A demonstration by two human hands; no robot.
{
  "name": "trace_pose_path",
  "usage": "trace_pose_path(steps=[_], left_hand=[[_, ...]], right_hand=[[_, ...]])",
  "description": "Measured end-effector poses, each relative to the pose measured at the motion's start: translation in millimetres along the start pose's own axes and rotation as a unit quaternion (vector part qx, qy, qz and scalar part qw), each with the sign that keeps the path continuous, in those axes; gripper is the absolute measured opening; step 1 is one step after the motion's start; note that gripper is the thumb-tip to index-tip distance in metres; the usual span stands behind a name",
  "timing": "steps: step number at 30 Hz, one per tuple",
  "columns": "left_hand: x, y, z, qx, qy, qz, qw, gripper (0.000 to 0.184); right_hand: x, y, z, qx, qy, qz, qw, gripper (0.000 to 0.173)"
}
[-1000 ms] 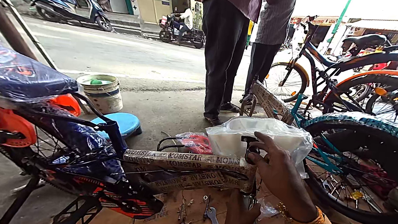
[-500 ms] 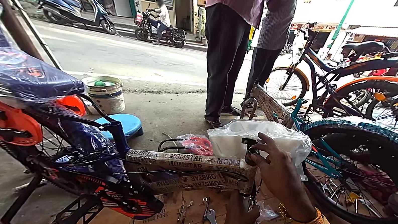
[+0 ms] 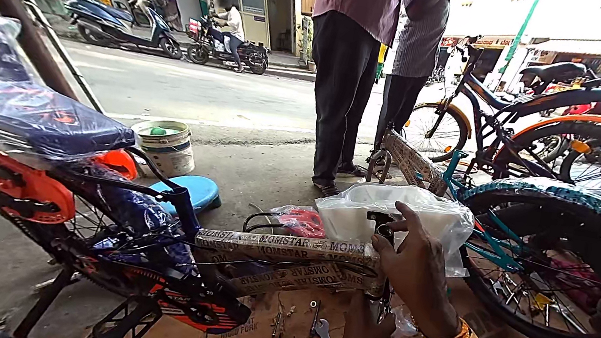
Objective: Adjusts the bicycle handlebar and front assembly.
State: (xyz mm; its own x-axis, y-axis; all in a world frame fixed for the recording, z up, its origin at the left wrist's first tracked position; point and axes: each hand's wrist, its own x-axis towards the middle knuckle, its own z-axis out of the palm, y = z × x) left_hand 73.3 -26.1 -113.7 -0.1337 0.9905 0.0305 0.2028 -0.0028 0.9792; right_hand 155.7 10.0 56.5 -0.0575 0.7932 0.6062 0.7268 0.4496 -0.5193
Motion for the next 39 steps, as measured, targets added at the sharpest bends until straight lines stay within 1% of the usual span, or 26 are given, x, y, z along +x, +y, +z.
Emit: trace_pose_path(steps=[5, 8, 11, 15, 19, 24, 26, 28, 32, 34, 36, 39], left_hand=[[0.5, 1.3, 1.3, 0.0, 0.001, -0.012, 1.0, 0.084], [0.5, -0.4, 1.4, -0.008, 0.002, -0.004, 1.0, 0.085], [0.0, -0.7, 1.4, -0.006, 0.002, 0.0, 1.0, 0.086], [-0.7, -0.8, 0.1, -0.013, 0.004, 0.009, 1.0, 0.087], [-1.8, -0.4, -0.7, -0.011, 0.006, 0.017, 1.0, 0.085], [-1.0, -0.1, -2.1, -0.006, 0.006, 0.017, 1.0, 0.085], [-1.7, 1.2, -0.4, -0.001, 0.001, 0.009, 1.0, 0.086], [-6.2, 7.6, -1.7, -0.002, -0.006, -0.003, 1.0, 0.089], [-9.8, 22.0, -10.3, 0.016, -0.012, -0.017, 1.0, 0.082], [-9.5, 28.4, -12.0, 0.017, -0.017, -0.012, 1.0, 0.078], [-2.5, 14.3, -7.5, 0.025, -0.005, 0.008, 1.0, 0.074], [2.9, 5.9, -3.7, 0.025, 0.002, 0.027, 0.999, 0.074]], right_hand=[[3.1, -2.6, -11.7, 0.036, -0.082, 0.035, 0.995, 0.06], [2.6, -4.0, -12.8, 0.038, -0.1, 0.038, 0.994, 0.057], [-1.4, -2.7, -8.1, 0.034, -0.059, 0.034, 0.997, 0.056], [-8.0, 2.0, 1.1, 0.059, 0.009, 0.023, 0.998, 0.057], [-12.3, 2.5, 7.3, 0.071, 0.044, 0.029, 0.996, 0.06], [-7.2, 0.5, 13.5, 0.045, 0.049, 0.028, 0.997, 0.057], [-5.0, 1.8, 10.2, 0.029, 0.04, 0.022, 0.999, 0.053], [-4.4, 3.0, 4.4, 0.022, 0.021, 0.012, 0.999, 0.055], [-2.8, 5.9, 2.7, 0.036, 0.017, -0.028, 0.999, 0.062], [-1.8, 10.3, 6.3, 0.045, 0.023, -0.052, 0.997, 0.056], [-0.6, 11.6, 10.0, 0.046, 0.032, -0.059, 0.997, 0.05], [3.4, 11.7, 14.0, 0.039, 0.052, -0.032, 0.997, 0.058]])
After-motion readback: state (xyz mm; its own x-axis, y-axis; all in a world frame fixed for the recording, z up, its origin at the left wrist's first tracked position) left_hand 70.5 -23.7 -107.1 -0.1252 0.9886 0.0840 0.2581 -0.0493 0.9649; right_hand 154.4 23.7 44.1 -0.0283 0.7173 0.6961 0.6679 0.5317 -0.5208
